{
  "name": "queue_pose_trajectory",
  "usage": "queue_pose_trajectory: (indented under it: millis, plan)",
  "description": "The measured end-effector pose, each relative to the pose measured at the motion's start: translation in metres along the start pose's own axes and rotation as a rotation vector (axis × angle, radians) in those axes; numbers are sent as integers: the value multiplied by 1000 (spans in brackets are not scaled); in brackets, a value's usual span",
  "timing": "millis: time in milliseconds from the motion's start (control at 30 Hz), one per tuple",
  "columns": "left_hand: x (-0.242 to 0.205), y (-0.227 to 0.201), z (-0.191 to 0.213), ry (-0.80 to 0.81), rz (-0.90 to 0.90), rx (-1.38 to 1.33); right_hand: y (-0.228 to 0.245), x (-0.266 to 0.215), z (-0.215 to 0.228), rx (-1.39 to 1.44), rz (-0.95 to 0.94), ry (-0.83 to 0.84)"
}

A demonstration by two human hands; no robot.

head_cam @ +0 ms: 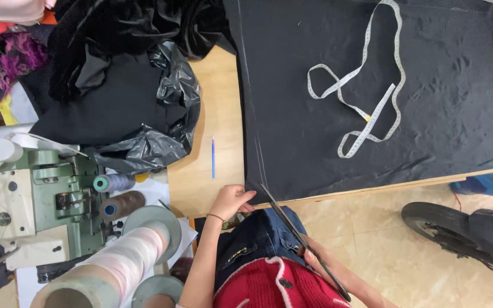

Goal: The person uses shears to cut a large piece of black fabric laid out on a wooden table. They follow a marked line to cut a rectangular section, then fold and cut another piece of black fabric.

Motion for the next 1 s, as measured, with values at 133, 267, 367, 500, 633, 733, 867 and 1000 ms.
queue_pose_trajectory:
  millis: [133, 267, 367, 500, 633, 733, 867, 1000]
  plan:
    - [1, -2, 1, 18, -22, 53, -7, 1, -1, 15, -51, -49]
    - [5, 14, -2, 24, -53, 67, -51, 14, -3, -57, -56, -81]
    - [8, 18, -5, 11, -38, 64, -54, 15, -4, -31, -17, -85]
    - [9, 10, -1, 13, -44, 93, -36, 19, -6, -75, 45, -100]
    - [10, 15, -3, 14, -57, 98, -54, 26, -13, -61, 27, -162]
    - [12, 11, -2, 30, -78, 86, -59, 32, -20, -25, 64, -202]
    - [21, 27, -5, 21, -80, 57, -66, 24, -39, 65, -5, -237]
    - [19, 25, -2, 22, -56, 96, -76, 29, -58, 148, -21, -233]
Point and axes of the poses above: each hand's wrist, its own x-axis towards the middle knuckle, its own z-axis out of the back of the hand, y = z × x, the point moved 10 cm from there along x, towards the middle knuckle
